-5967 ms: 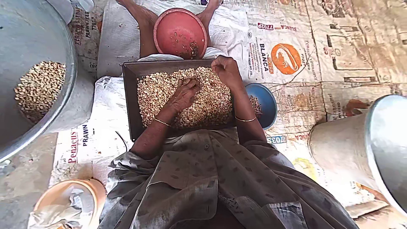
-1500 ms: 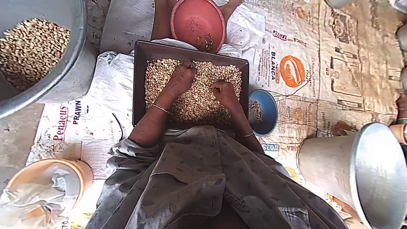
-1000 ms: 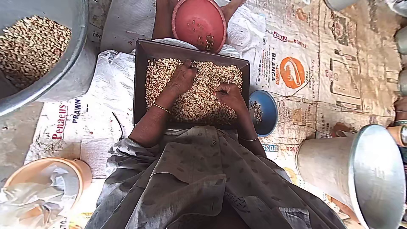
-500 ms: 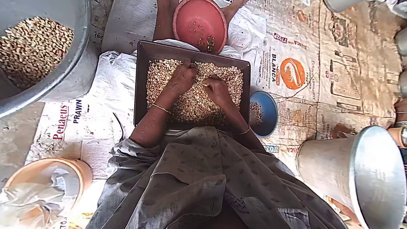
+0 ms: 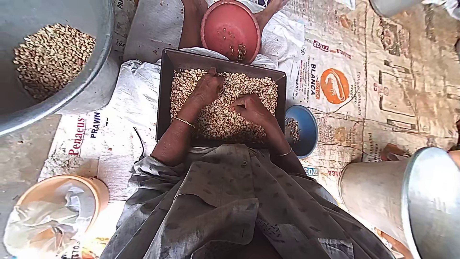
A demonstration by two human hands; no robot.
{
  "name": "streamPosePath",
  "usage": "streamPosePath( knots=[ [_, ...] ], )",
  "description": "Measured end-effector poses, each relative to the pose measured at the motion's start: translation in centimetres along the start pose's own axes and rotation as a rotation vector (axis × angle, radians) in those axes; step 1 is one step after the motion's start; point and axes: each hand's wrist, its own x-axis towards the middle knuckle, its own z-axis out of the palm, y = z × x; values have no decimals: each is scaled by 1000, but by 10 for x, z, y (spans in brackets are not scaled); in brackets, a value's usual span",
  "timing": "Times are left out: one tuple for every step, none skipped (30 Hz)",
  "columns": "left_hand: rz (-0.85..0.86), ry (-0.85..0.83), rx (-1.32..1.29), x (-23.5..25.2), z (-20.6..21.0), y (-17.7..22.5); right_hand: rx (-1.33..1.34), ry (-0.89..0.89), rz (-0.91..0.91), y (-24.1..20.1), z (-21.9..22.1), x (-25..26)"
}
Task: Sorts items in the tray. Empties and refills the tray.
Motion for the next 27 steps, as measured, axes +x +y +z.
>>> streamPosePath(
  knots=[
    [-1, 0, 0, 0, 0, -1, 95, 148, -14, 3, -5, 7],
    [2, 5, 1, 0, 1, -2, 224, 338, -26, 8, -9, 19],
    [8, 19, -1, 0, 2, -4, 373, 479, -28, 12, -15, 32],
    [8, 27, -11, 0, 3, -6, 494, 550, -5, 15, -22, 43],
    [3, 28, -19, -1, 3, -6, 567, 568, 34, 17, -24, 50],
    [-10, 22, -22, -1, 2, -6, 561, 537, 76, 16, -22, 54],
    [-23, 17, -18, 0, 0, -6, 484, 458, 91, 13, -15, 55],
    [-32, 15, -15, 1, -1, -6, 356, 345, 90, 9, -6, 53],
    [-35, 15, -15, 2, -2, -6, 206, 234, 79, 5, 6, 51],
    [-38, 12, -13, 2, -3, -5, 59, 154, 67, 2, 17, 48],
    [-44, 6, -14, 2, -4, -4, -66, 104, 60, 0, 27, 47],
    [-48, -1, -14, 2, -4, -4, -148, 83, 62, -1, 35, 47],
    [-50, 1, -10, 2, -4, -4, -198, 71, 72, -3, 38, 47],
    [-53, 1, -8, 2, -4, -5, -222, 58, 86, -6, 39, 48],
    [-51, 7, -6, 2, -4, -5, -230, 55, 91, -8, 39, 48],
    [-50, 12, -1, 2, -4, -5, -224, 62, 86, -8, 39, 48],
    [-53, 16, 12, 2, -3, -4, -214, 80, 73, -8, 40, 48],
    [-57, 15, 22, 2, -3, -4, -200, 83, 71, -8, 39, 48],
    [-62, 7, 28, 2, -3, -4, -185, 74, 82, -9, 38, 47],
    [-65, 2, 30, 2, -2, -3, -165, 60, 99, -9, 36, 46],
    [-64, 4, 32, 2, -2, -3, -140, 50, 115, -8, 34, 45],
    [-62, 9, 31, 2, -2, -4, -114, 45, 120, -8, 31, 42],
    [-60, 12, 29, 2, -2, -4, -100, 40, 109, -8, 28, 39],
    [-60, 12, 28, 2, -2, -4, -93, 24, 84, -10, 23, 35],
    [-61, 11, 27, 2, -2, -4, -87, -6, 44, -12, 18, 31],
    [-64, 8, 24, 2, -2, -4, -69, -44, -2, -15, 12, 26],
    [-62, 9, 27, 3, -2, -5, -23, -57, -47, -15, 6, 23]
  ],
)
